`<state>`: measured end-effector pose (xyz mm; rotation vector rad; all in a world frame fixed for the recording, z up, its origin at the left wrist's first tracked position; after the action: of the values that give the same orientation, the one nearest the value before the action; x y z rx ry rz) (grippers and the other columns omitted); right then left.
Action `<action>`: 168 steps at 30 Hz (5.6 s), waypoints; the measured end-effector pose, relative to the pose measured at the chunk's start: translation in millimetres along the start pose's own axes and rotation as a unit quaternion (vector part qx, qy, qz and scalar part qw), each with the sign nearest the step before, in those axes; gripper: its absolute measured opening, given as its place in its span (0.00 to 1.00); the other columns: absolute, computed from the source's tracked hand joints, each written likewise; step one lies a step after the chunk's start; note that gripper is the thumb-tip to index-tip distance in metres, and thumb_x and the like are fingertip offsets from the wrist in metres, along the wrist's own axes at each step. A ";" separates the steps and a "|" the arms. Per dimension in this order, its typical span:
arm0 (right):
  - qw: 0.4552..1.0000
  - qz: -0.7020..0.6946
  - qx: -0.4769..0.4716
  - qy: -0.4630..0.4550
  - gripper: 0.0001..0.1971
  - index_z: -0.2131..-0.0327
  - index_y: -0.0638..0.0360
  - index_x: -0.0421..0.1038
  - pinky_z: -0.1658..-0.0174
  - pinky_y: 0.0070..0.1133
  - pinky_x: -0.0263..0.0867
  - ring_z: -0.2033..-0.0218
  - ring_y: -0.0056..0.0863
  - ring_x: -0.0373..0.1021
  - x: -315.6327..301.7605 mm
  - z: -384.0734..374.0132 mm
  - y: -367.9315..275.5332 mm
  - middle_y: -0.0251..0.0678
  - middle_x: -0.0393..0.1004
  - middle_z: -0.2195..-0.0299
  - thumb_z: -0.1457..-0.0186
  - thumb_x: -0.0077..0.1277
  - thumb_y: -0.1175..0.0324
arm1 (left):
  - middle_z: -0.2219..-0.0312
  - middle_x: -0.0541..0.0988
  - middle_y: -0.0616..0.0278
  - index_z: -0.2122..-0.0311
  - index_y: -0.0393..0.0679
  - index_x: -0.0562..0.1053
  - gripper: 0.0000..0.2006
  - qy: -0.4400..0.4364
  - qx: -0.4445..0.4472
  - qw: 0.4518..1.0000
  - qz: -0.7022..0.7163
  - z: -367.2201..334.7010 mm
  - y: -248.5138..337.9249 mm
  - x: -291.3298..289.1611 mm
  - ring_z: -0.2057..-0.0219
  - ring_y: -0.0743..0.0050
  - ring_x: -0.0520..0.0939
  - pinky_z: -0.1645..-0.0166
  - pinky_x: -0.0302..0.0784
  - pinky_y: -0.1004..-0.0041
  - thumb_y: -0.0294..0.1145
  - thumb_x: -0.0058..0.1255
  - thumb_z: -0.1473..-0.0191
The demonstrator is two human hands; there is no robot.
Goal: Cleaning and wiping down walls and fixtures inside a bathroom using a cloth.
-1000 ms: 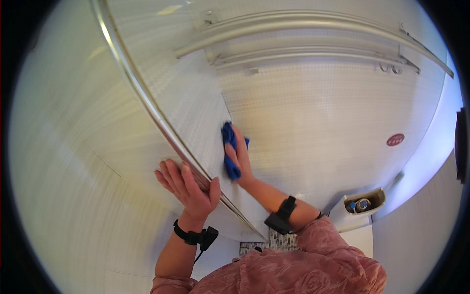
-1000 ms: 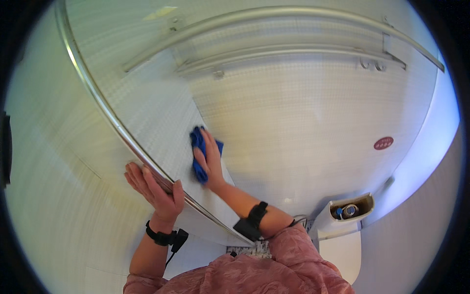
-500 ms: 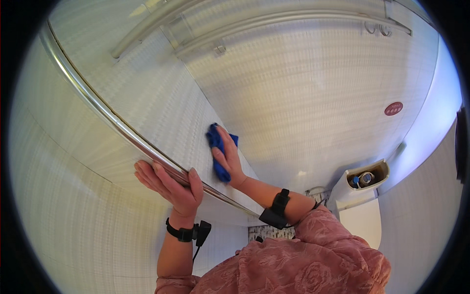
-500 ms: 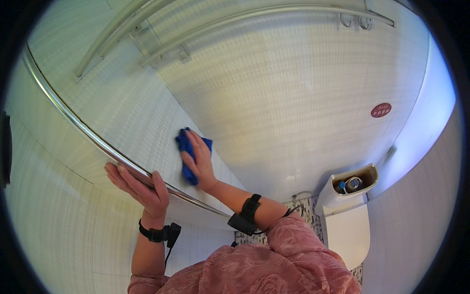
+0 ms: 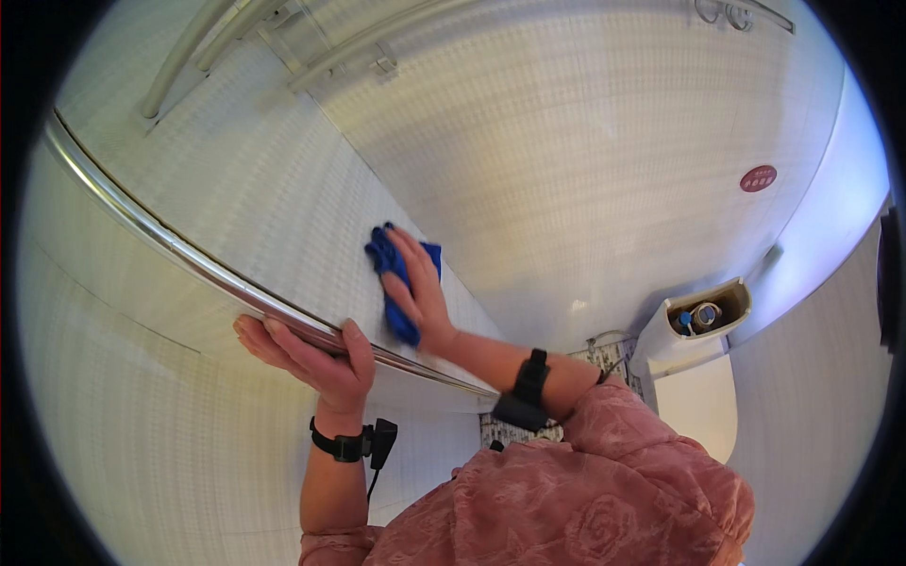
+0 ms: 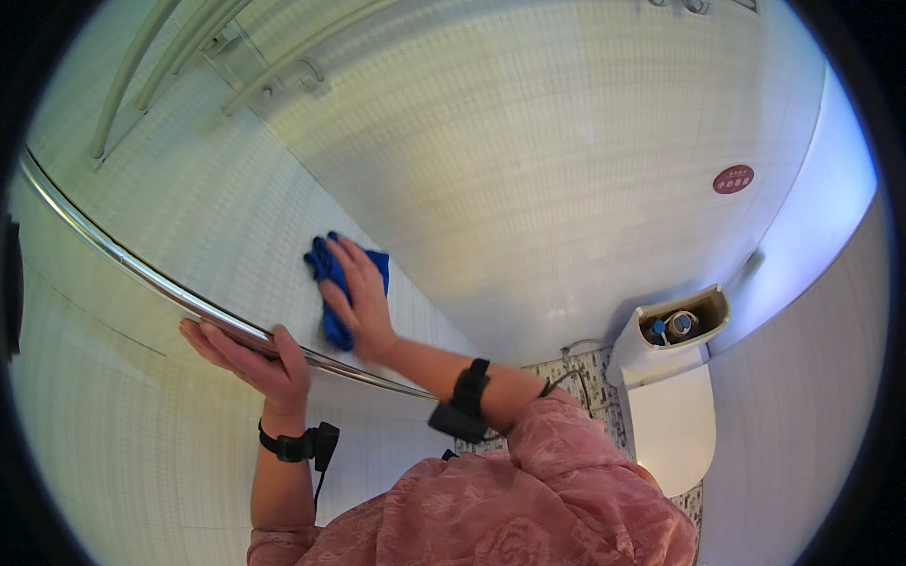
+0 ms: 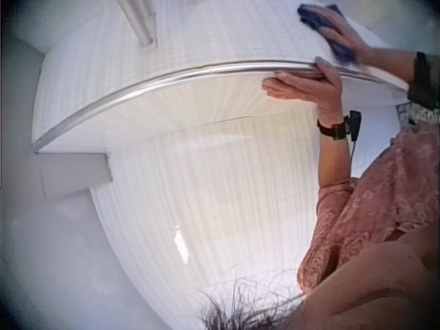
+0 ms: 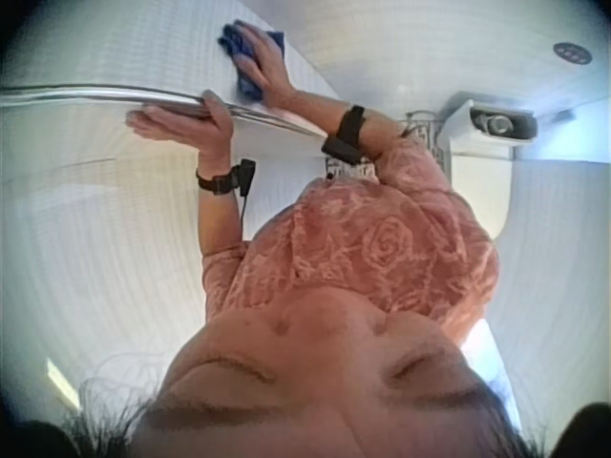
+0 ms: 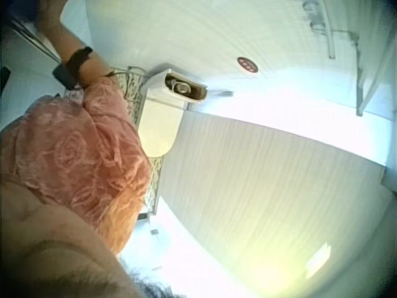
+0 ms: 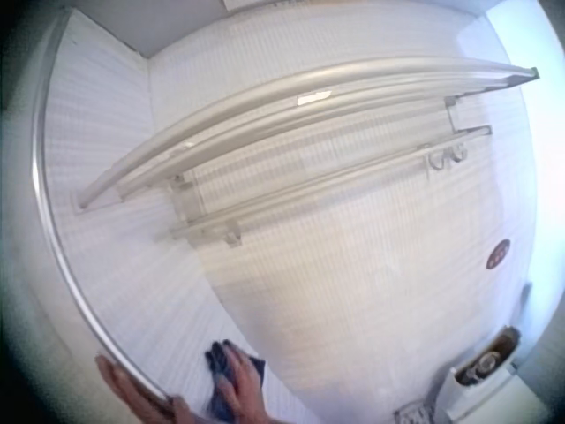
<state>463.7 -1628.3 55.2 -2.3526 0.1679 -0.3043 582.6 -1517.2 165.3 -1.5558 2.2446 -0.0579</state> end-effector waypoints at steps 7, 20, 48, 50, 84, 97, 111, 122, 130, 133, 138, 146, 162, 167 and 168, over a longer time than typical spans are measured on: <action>0.986 0.035 0.147 0.073 0.26 0.38 0.60 0.59 0.39 0.31 0.56 0.42 0.49 0.63 -5.0 66.4 128.9 0.51 0.66 0.42 0.34 0.43 0.56 | 0.32 0.35 0.34 0.30 0.36 0.40 0.42 -0.008 0.018 1.000 -0.003 18.4 -0.9 6.2 0.31 0.30 0.38 0.33 0.37 0.40 0.34 0.49 0.42; 0.990 -0.006 0.139 0.035 0.28 0.37 0.59 0.58 0.35 0.34 0.49 0.38 0.48 0.57 2.7 50.1 54.6 0.51 0.59 0.38 0.36 0.46 0.56 | 0.32 0.33 0.33 0.30 0.37 0.37 0.44 -0.017 0.003 1.000 0.023 23.0 -8.6 10.5 0.31 0.32 0.35 0.32 0.36 0.42 0.34 0.50 0.42; 0.923 0.097 0.363 0.082 0.27 0.39 0.54 0.62 0.42 0.36 0.62 0.44 0.51 0.66 -29.7 189.1 275.7 0.53 0.69 0.46 0.36 0.44 0.51 | 0.31 0.33 0.37 0.30 0.36 0.35 0.43 -0.024 0.023 0.999 0.021 26.3 -0.3 17.5 0.30 0.36 0.33 0.32 0.30 0.42 0.34 0.46 0.42; 0.881 0.124 0.453 0.063 0.28 0.38 0.54 0.61 0.44 0.39 0.64 0.47 0.53 0.68 -15.9 214.5 248.6 0.55 0.71 0.49 0.36 0.43 0.49 | 0.31 0.33 0.37 0.30 0.35 0.35 0.43 -0.029 0.027 0.999 -0.014 33.3 -10.3 10.6 0.30 0.36 0.33 0.32 0.30 0.42 0.33 0.46 0.42; 0.999 -0.038 -0.030 0.002 0.29 0.37 0.60 0.58 0.35 0.36 0.50 0.38 0.50 0.57 20.4 -68.0 10.1 0.50 0.58 0.37 0.39 0.48 0.58 | 0.32 0.43 0.38 0.31 0.34 0.43 0.39 -0.001 0.033 0.999 -0.016 40.7 -5.1 17.0 0.32 0.29 0.43 0.34 0.37 0.33 0.50 0.37 0.36; 0.987 -0.035 -0.150 -0.051 0.28 0.37 0.59 0.59 0.34 0.36 0.46 0.35 0.49 0.53 31.1 -70.4 -81.6 0.50 0.55 0.36 0.39 0.47 0.60 | 0.32 0.43 0.39 0.32 0.34 0.44 0.38 -0.011 0.027 1.000 0.002 47.3 -10.0 10.5 0.32 0.28 0.44 0.34 0.37 0.32 0.42 0.44 0.39; 0.979 0.024 0.196 0.051 0.28 0.38 0.59 0.58 0.38 0.32 0.57 0.40 0.49 0.62 -14.6 117.4 152.5 0.49 0.65 0.41 0.37 0.46 0.56 | 0.31 0.39 0.37 0.31 0.34 0.41 0.42 0.008 0.044 0.999 0.010 36.1 -4.1 15.1 0.31 0.30 0.38 0.34 0.33 0.34 0.41 0.48 0.42; 0.963 0.013 0.258 0.072 0.28 0.36 0.59 0.56 0.40 0.33 0.57 0.42 0.50 0.63 -4.1 94.9 121.1 0.53 0.65 0.42 0.35 0.43 0.55 | 0.32 0.33 0.35 0.30 0.37 0.36 0.45 -0.034 0.043 0.998 0.017 44.9 -5.9 18.1 0.30 0.34 0.34 0.32 0.33 0.41 0.33 0.49 0.44; 0.911 0.048 0.393 0.117 0.29 0.40 0.60 0.62 0.41 0.32 0.59 0.45 0.49 0.67 -31.6 176.1 235.2 0.52 0.70 0.46 0.37 0.46 0.51 | 0.33 0.33 0.33 0.30 0.40 0.33 0.46 -0.041 0.032 0.998 0.047 50.8 -6.7 25.4 0.31 0.32 0.34 0.32 0.36 0.40 0.40 0.49 0.43; 0.860 0.129 0.486 0.083 0.29 0.39 0.55 0.63 0.43 0.34 0.62 0.46 0.49 0.69 -29.3 270.3 293.1 0.52 0.73 0.48 0.35 0.37 0.47 | 0.33 0.32 0.34 0.30 0.42 0.33 0.47 -0.058 0.030 0.998 0.014 54.1 -13.8 19.2 0.31 0.33 0.35 0.33 0.38 0.39 0.43 0.49 0.42; 0.832 0.303 0.457 0.082 0.33 0.36 0.53 0.58 0.43 0.38 0.62 0.44 0.52 0.67 -58.0 376.8 397.5 0.54 0.70 0.45 0.37 0.35 0.43 | 0.33 0.32 0.36 0.30 0.44 0.30 0.47 -0.060 0.032 0.997 0.023 36.3 7.5 31.8 0.31 0.36 0.36 0.33 0.40 0.40 0.44 0.47 0.41; 0.754 0.168 0.617 0.150 0.33 0.42 0.56 0.66 0.43 0.37 0.61 0.46 0.50 0.69 -42.8 224.1 311.1 0.52 0.74 0.50 0.40 0.40 0.39 | 0.31 0.29 0.41 0.30 0.44 0.29 0.48 -0.059 0.022 0.998 -0.017 57.7 -10.3 24.5 0.30 0.42 0.36 0.31 0.41 0.43 0.49 0.46 0.41; 0.770 0.088 0.624 0.097 0.30 0.43 0.58 0.65 0.45 0.41 0.64 0.48 0.55 0.70 -6.1 334.8 419.4 0.54 0.74 0.51 0.42 0.45 0.48 | 0.31 0.30 0.42 0.30 0.44 0.30 0.47 -0.082 0.024 0.992 -0.095 49.6 -9.5 10.4 0.29 0.42 0.36 0.30 0.38 0.43 0.50 0.44 0.42; 0.754 0.128 0.641 0.065 0.33 0.41 0.60 0.63 0.48 0.41 0.66 0.47 0.52 0.69 -54.8 322.5 411.3 0.52 0.72 0.47 0.41 0.44 0.44 | 0.31 0.32 0.41 0.30 0.45 0.30 0.47 -0.071 -0.001 0.995 -0.071 40.5 -0.6 21.4 0.30 0.41 0.39 0.31 0.40 0.42 0.52 0.43 0.42; 0.750 0.083 0.655 0.045 0.35 0.40 0.59 0.62 0.48 0.41 0.66 0.46 0.49 0.69 -57.4 332.1 410.8 0.49 0.72 0.46 0.41 0.43 0.41 | 0.31 0.32 0.41 0.30 0.44 0.30 0.47 -0.078 0.011 0.994 -0.072 41.0 -2.0 21.8 0.30 0.41 0.39 0.31 0.40 0.41 0.52 0.43 0.42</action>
<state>484.0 -1687.6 -472.4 -0.9010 0.1348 -0.2961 592.3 -1529.7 121.5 -1.6484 2.0058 -0.0017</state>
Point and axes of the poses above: each hand's wrist, its own z-axis away from the middle knuckle, its own x-axis out of the palm, y = z × x, the point moved 7 cm from there along -z, towards the middle knuckle
